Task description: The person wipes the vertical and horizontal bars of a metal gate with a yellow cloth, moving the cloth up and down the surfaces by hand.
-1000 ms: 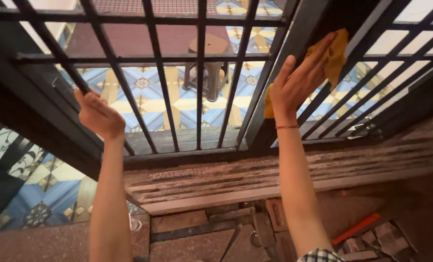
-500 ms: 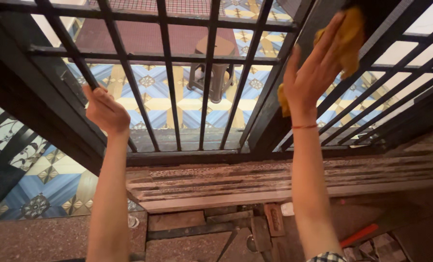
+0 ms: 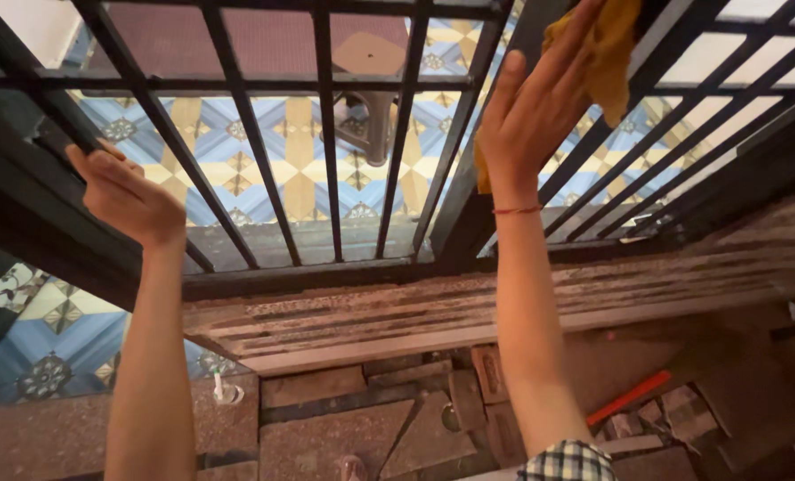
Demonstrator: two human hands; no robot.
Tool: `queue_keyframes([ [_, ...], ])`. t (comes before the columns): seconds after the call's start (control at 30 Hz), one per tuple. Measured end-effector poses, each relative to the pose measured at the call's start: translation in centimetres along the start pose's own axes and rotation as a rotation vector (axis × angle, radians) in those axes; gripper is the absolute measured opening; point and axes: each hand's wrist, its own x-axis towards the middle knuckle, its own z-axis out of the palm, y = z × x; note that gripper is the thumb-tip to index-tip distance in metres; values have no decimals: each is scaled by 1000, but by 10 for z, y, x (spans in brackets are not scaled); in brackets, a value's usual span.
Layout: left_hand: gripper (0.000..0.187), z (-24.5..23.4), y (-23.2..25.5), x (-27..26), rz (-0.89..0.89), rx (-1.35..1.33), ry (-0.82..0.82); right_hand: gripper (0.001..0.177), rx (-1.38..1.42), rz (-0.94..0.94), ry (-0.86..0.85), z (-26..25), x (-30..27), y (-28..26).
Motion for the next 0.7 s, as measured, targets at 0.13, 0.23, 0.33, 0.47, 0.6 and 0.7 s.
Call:
queue_keyframes([
  [0.13,42,0,-12,0,106,33,13,65,4,65,-93,-3,-36,-2],
  [0.23,45,-4,-15,-1,54,39,-38,66,32,86,-134,2,-74,5],
  [0.33,49,-2,-17,5,197,78,-26,67,-14,85,-158,12,-121,20],
  [0.47,51,-5,-15,5,222,137,-33,69,38,5,-156,35,-195,55],
  [0.6,50,-2,-22,5,184,177,-28,70,-3,-48,-161,56,-285,92],
  [0.7,52,-2,-25,3,213,169,-16,73,3,-36,-202,62,-332,107],
])
